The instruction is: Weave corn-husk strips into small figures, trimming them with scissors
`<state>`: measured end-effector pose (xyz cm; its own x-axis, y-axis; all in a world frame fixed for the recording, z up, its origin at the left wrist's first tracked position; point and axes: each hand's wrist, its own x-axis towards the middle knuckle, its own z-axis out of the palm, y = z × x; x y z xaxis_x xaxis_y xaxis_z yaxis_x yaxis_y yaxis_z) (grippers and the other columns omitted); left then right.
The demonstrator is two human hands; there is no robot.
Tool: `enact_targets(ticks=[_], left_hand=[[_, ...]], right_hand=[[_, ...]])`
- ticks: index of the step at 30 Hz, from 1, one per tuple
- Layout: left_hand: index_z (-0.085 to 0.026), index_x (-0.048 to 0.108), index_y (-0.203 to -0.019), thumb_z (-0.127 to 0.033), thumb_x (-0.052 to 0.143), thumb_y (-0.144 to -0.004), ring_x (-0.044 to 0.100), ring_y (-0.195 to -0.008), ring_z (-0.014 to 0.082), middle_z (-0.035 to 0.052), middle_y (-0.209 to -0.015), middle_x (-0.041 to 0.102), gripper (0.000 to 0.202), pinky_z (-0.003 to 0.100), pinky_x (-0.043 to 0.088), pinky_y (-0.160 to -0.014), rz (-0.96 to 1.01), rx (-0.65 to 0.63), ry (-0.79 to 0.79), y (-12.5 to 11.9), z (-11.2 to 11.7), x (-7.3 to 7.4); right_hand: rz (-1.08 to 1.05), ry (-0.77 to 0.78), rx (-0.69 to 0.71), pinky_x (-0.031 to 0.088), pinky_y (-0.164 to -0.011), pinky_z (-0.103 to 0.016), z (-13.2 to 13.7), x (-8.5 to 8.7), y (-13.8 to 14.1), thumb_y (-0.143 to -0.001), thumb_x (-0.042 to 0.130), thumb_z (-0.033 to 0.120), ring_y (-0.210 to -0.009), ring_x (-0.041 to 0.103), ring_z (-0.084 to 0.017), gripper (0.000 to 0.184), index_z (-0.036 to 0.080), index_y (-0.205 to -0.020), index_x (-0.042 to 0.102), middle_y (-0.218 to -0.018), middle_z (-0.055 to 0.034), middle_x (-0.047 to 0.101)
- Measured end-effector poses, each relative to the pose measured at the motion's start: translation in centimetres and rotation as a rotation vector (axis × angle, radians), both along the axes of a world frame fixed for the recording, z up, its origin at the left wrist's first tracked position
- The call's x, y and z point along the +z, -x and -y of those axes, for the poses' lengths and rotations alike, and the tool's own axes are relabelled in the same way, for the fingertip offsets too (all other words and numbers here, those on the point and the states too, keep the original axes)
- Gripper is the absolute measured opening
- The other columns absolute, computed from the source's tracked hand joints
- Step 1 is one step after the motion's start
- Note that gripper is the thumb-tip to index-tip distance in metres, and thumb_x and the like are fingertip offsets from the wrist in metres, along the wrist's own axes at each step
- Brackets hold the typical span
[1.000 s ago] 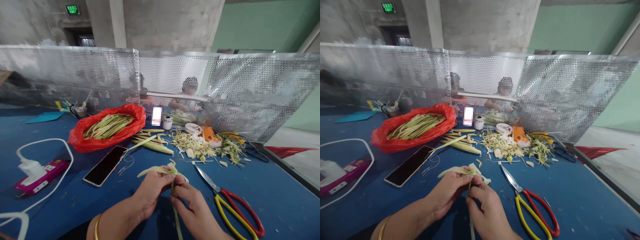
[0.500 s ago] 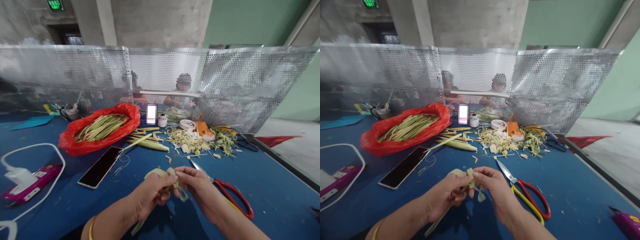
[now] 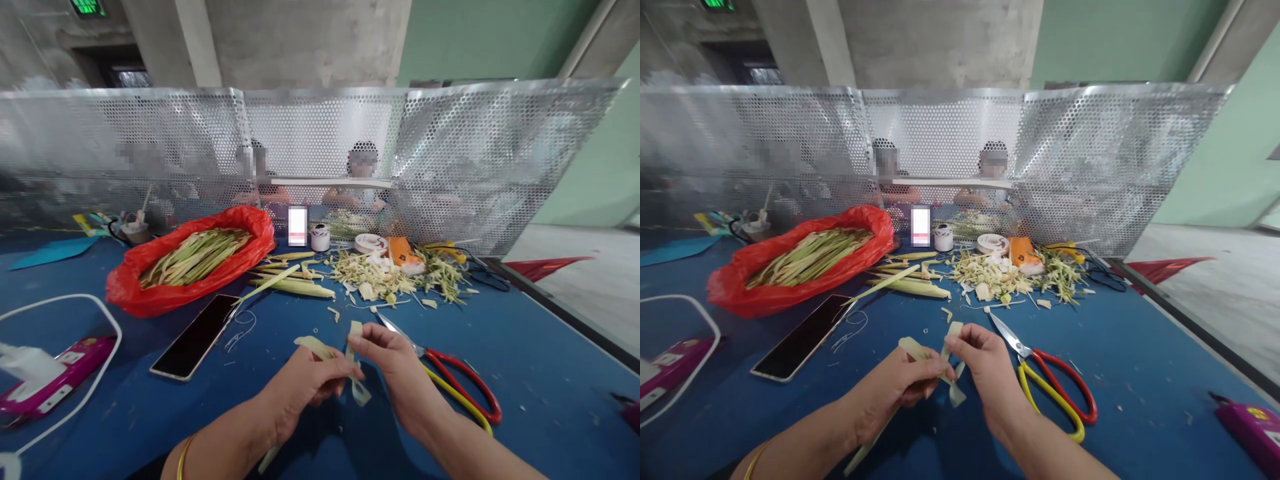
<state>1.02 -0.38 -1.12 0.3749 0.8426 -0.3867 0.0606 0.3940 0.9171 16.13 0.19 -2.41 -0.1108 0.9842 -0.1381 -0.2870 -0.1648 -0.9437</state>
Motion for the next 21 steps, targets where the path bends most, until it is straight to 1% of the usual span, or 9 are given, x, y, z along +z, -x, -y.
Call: enact_targets(ticks=[5, 9, 11, 14, 15, 16, 18, 20, 21], left_hand=[[-0.012, 0.071, -0.068, -0.034, 0.063, -0.069, 0.021, -0.036, 0.0051, -0.0046, -0.041, 0.043, 0.024, 0.026, 0.008, -0.042, -0.027, -0.04, 0.021, -0.2, -0.3, 0.0], [-0.012, 0.068, -0.081, -0.038, 0.066, -0.07, 0.023, -0.04, 0.0042, -0.0048, -0.05, 0.048, 0.028, 0.024, 0.008, -0.043, 0.071, 0.001, 0.046, 0.0, -0.3, -0.2], [-0.014, 0.063, -0.089, -0.039, 0.067, -0.071, 0.023, -0.041, 0.0034, -0.0043, -0.057, 0.053, 0.031, 0.023, 0.009, -0.044, 0.156, 0.001, 0.054, 0.2, -0.2, -0.2], [-0.013, 0.062, -0.091, -0.04, 0.065, -0.075, 0.024, -0.042, 0.0033, -0.0024, -0.061, 0.057, 0.032, 0.023, 0.008, -0.045, 0.186, -0.038, 0.04, 0.4, -0.2, -0.1], [-0.012, 0.063, -0.091, -0.039, 0.064, -0.076, 0.024, -0.042, 0.0036, -0.0017, -0.06, 0.057, 0.031, 0.024, 0.009, -0.045, 0.17, -0.074, 0.03, 0.5, -0.2, -0.1], [-0.011, 0.065, -0.089, -0.038, 0.063, -0.077, 0.025, -0.041, 0.0039, -0.0012, -0.059, 0.057, 0.03, 0.024, 0.01, -0.045, 0.153, -0.124, 0.021, 0.5, -0.1, -0.1], [-0.01, 0.067, -0.085, -0.034, 0.062, -0.077, 0.028, -0.042, 0.0046, -0.0005, -0.057, 0.057, 0.026, 0.025, 0.012, -0.045, 0.128, -0.245, 0.013, 0.5, 0.0, -0.2], [-0.01, 0.069, -0.085, -0.029, 0.061, -0.076, 0.03, -0.042, 0.0055, -0.0003, -0.056, 0.057, 0.023, 0.025, 0.013, -0.045, 0.123, -0.348, 0.018, 0.3, 0.2, -0.3], [-0.01, 0.069, -0.086, -0.027, 0.06, -0.075, 0.031, -0.042, 0.0057, -0.0002, -0.056, 0.056, 0.022, 0.025, 0.014, -0.045, 0.123, -0.379, 0.02, 0.2, 0.3, -0.3]], right_hand=[[0.025, -0.025, -0.088, 0.037, -0.063, -0.024, 0.0, -0.3, 0.0, -0.065, 0.079, 0.037, -0.062, 0.045, -0.012, 0.028, 0.018, -0.064, 0.059, -0.063, 0.0038, 0.054], [0.17, -0.061, 0.069, 0.039, -0.063, -0.026, -0.7, -0.6, -0.4, -0.073, 0.07, 0.046, -0.062, 0.047, -0.013, 0.032, 0.018, -0.064, 0.058, -0.061, 0.0025, 0.054], [0.278, -0.102, 0.074, 0.042, -0.066, -0.028, -1.5, -0.7, -1.0, -0.076, 0.064, 0.052, -0.065, 0.052, -0.016, 0.034, 0.017, -0.074, 0.062, -0.065, 0.0009, 0.056], [0.465, -0.25, -0.253, 0.045, -0.068, -0.031, -2.5, -0.3, -2.2, -0.077, 0.061, 0.053, -0.071, 0.056, -0.019, 0.046, 0.018, -0.107, 0.061, -0.077, -0.0013, 0.058], [0.541, -0.33, -0.342, 0.045, -0.068, -0.032, -2.6, -0.1, -2.6, -0.078, 0.06, 0.052, -0.075, 0.057, -0.02, 0.047, 0.019, -0.113, 0.06, -0.081, -0.0025, 0.059], [0.614, -0.409, -0.354, 0.045, -0.07, -0.032, -2.7, 0.1, -2.8, -0.079, 0.059, 0.05, -0.079, 0.057, -0.021, 0.044, 0.02, -0.112, 0.062, -0.084, -0.004, 0.06], [0.698, -0.479, -0.137, 0.046, -0.071, -0.032, -2.3, 0.5, -2.7, -0.081, 0.058, 0.048, -0.082, 0.058, -0.022, 0.032, 0.019, -0.091, 0.07, -0.084, -0.006, 0.062], [0.649, -0.358, 0.201, 0.047, -0.06, -0.03, -1.6, 0.7, -2.1, -0.08, 0.057, 0.05, -0.067, 0.058, -0.018, 0.036, 0.018, -0.068, 0.068, -0.072, -0.0049, 0.061], [0.587, -0.255, 0.333, 0.045, -0.05, -0.028, -1.1, 0.8, -1.6, -0.078, 0.059, 0.051, -0.056, 0.055, -0.016, 0.037, 0.017, -0.065, 0.066, -0.066, -0.0032, 0.059]])
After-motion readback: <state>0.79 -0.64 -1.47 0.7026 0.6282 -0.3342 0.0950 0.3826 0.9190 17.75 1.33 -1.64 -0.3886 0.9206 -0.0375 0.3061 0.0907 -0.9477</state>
